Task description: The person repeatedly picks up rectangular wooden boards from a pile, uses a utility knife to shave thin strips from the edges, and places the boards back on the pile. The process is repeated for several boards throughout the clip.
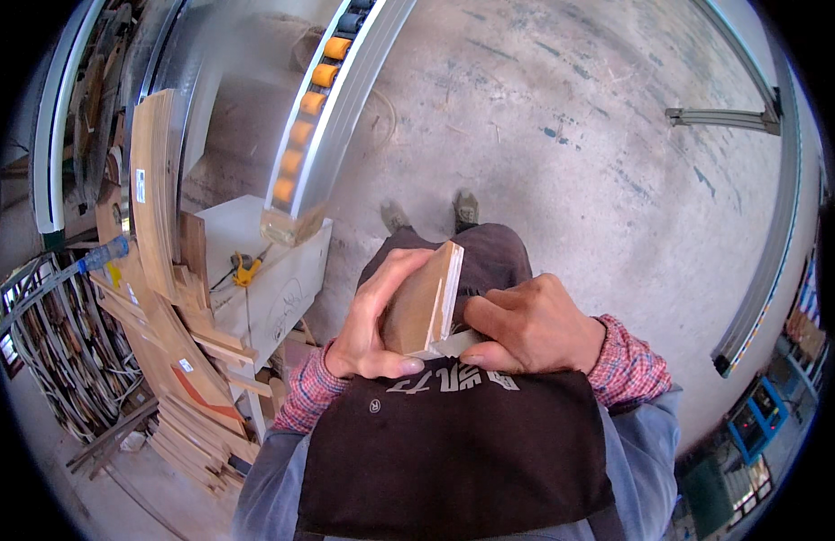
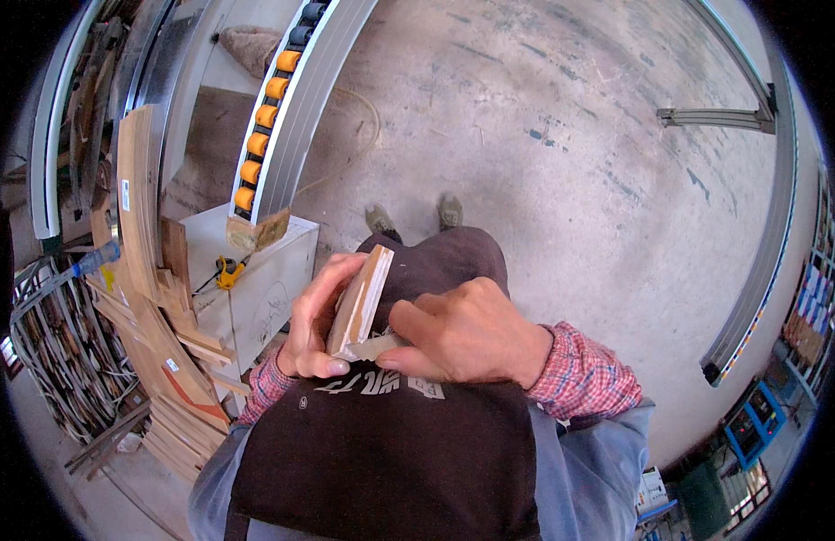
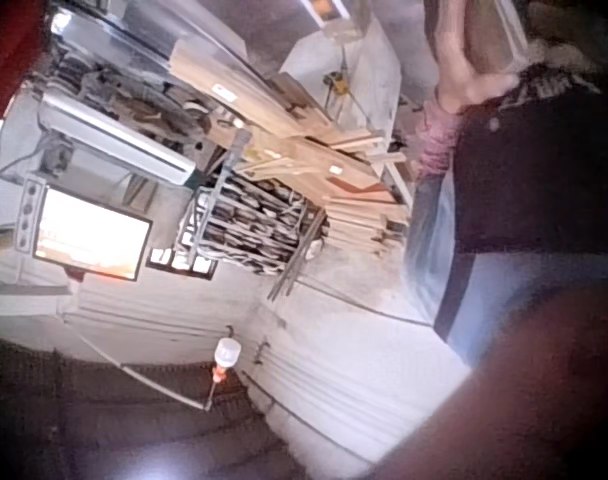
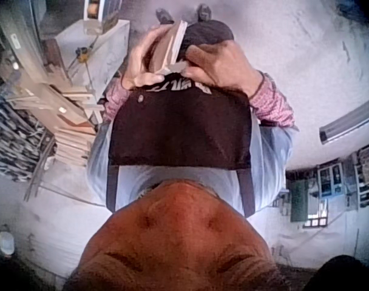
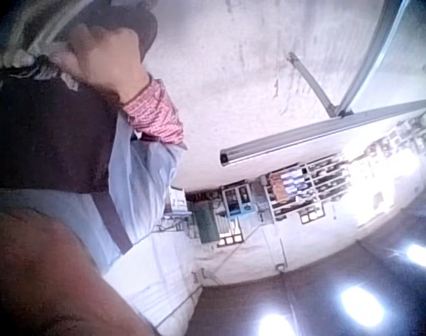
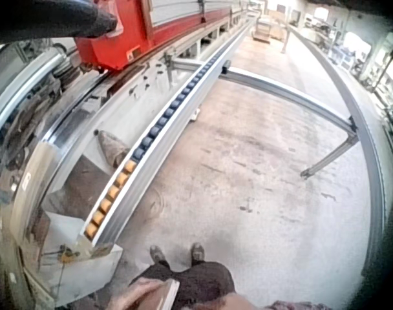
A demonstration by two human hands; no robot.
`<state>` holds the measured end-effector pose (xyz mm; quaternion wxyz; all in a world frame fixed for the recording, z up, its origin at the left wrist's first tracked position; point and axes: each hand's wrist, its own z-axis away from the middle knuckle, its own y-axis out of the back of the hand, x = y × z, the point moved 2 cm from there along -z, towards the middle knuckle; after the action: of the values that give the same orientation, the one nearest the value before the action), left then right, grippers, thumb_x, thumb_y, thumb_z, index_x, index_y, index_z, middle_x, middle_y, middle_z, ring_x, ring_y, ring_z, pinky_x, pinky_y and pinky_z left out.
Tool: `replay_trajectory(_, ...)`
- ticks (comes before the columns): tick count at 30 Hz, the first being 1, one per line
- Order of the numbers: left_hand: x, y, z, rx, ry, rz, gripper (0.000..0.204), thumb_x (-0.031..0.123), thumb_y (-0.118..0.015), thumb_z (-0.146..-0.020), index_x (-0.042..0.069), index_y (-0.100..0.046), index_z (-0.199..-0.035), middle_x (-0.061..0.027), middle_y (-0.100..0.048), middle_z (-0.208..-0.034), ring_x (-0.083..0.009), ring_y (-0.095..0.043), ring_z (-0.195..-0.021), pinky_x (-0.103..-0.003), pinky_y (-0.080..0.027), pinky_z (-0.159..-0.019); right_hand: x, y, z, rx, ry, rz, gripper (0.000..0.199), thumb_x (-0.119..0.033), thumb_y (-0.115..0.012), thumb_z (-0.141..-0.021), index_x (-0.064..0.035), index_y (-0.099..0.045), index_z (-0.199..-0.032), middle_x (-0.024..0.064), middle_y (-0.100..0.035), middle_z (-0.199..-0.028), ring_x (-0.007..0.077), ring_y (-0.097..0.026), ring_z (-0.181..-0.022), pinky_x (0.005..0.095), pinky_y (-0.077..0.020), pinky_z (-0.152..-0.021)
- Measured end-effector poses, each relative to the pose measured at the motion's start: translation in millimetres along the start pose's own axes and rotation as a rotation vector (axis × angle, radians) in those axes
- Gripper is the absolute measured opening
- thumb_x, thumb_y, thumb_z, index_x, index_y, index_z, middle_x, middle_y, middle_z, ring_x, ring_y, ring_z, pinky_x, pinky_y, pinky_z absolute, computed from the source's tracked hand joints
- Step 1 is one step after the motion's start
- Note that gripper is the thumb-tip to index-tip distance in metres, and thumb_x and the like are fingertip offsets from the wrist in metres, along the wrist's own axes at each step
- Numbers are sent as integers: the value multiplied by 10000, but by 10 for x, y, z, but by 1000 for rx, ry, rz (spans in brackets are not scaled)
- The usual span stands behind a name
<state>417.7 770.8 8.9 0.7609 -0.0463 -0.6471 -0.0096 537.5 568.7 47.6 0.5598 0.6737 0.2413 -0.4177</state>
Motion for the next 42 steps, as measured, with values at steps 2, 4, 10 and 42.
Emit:
replay_trajectory(2, 30, -13, -7, -6, 31, 40, 1112, 587, -793, -628, -84, -436, -1439, -231, -512, -1352, -355, -520, -1249, -439, -389, -1081, 7, 26, -5, 2, -21, 28, 422, -473, -658, -935, -74, -582, -821, 98, -604, -632, 309, -637, -547, 424, -479, -479)
replay_trajectory(4, 15, 11, -27, -111, -108, -141, 1119, 585, -799, -620, -84, -436, -1439, -228, -521, -1347, -356, -526, -1242, -441, -394, -1077, 330, -31, -13, 160, -112, 169, 407, -456, -654, -944, -69, -585, -835, 106, -608, -647, 330, -643, -576, 430, -480, -491)
replay_trajectory(10, 31, -35, -68, -69, -8, -51, 1112, 561, -808, -610, -89, -440, -1433, -229, -522, -1345, -359, -534, -1231, -440, -404, -1065, 477, 35, 41, 130, -170, 129, 366, -409, -635, -969, -65, -581, -855, 130, -635, -687, 360, -642, -600, 456, -494, -528)
replay_trajectory(42, 112, 21, 153, 4, -75, -147, 1128, 520, -848, -581, -80, -440, -1444, -260, -518, -1383, -392, -528, -1266, -456, -400, -1087, 406, -125, -61, 163, -193, 170, 371, -416, -626, -969, -72, -594, -835, 136, -616, -638, 359, -630, -569, 466, -500, -533)
